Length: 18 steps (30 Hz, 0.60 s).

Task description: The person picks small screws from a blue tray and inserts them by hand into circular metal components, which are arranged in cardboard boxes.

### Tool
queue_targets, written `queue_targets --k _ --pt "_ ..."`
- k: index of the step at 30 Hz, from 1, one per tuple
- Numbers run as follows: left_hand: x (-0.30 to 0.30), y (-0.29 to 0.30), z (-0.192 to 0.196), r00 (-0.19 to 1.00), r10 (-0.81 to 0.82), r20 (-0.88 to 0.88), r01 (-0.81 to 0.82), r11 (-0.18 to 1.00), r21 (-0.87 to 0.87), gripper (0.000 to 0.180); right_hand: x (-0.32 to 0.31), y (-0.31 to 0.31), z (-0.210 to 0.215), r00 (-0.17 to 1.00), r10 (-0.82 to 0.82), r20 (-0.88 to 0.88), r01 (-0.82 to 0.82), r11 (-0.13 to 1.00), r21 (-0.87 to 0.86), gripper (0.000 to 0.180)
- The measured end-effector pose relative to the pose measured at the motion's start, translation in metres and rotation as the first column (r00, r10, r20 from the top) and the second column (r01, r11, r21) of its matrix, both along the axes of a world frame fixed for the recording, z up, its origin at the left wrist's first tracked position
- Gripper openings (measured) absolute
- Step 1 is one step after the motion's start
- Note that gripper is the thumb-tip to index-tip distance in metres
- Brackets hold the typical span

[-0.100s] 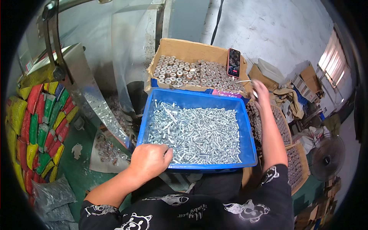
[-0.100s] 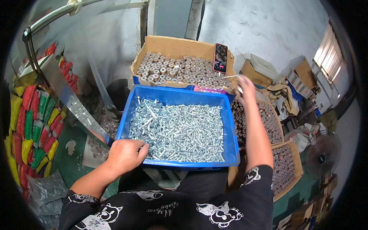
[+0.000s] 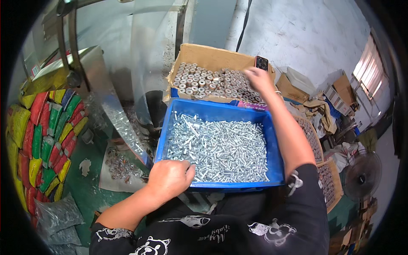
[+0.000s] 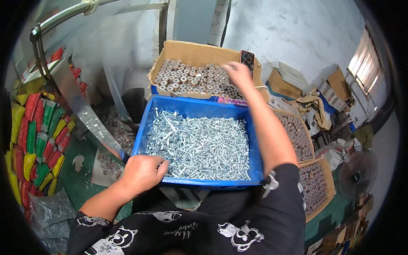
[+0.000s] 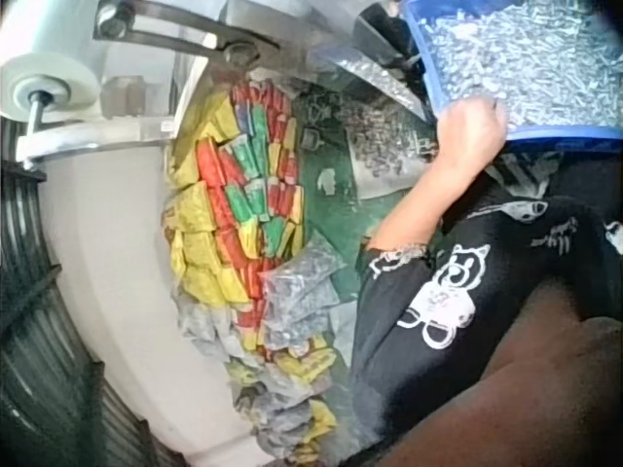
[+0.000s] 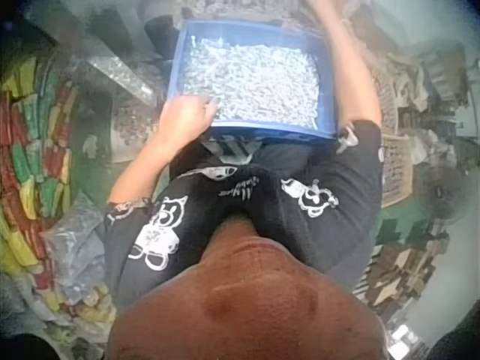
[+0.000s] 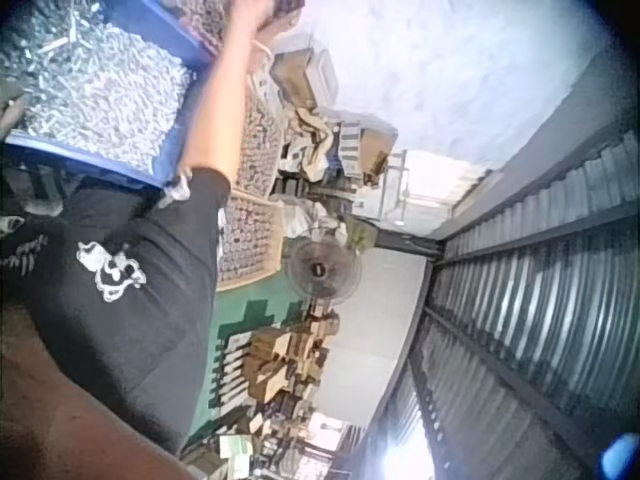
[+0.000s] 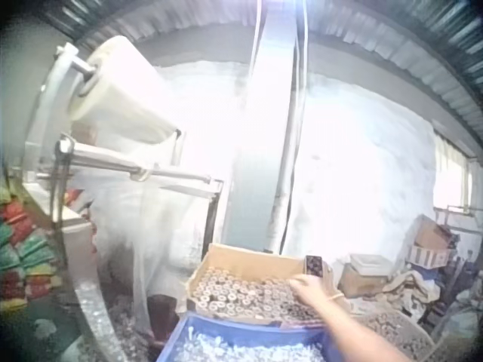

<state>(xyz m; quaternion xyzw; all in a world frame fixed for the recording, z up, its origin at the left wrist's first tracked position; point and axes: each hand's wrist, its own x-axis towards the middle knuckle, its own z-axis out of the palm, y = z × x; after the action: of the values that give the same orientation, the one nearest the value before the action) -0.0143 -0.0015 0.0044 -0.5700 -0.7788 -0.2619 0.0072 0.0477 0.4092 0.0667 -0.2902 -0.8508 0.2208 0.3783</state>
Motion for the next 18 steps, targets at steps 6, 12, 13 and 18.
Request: queue_targets --k 6,12,13,18 --pt "0.004 0.003 -0.006 0.999 -0.043 0.029 0.041 0.999 0.035 0.031 -0.141 0.014 -0.052 0.824 -0.265 0.501 0.268 0.961 0.067 0.04" --pt "0.007 -0.001 -0.001 0.997 -0.057 0.051 0.059 0.998 -0.028 0.03 -0.146 0.008 -0.067 0.828 -0.281 0.486 0.282 0.957 0.074 0.035" --pt "0.004 -0.006 -0.002 0.998 -0.039 0.056 0.04 0.999 -0.025 0.03 -0.154 -0.021 -0.055 0.866 -0.285 0.411 0.27 0.958 0.094 0.029" --pt "0.002 -0.002 -0.006 0.997 -0.059 0.044 0.058 0.998 0.012 0.03 -0.154 -0.136 -0.004 0.945 0.321 -0.058 -0.322 0.947 0.0 0.034"
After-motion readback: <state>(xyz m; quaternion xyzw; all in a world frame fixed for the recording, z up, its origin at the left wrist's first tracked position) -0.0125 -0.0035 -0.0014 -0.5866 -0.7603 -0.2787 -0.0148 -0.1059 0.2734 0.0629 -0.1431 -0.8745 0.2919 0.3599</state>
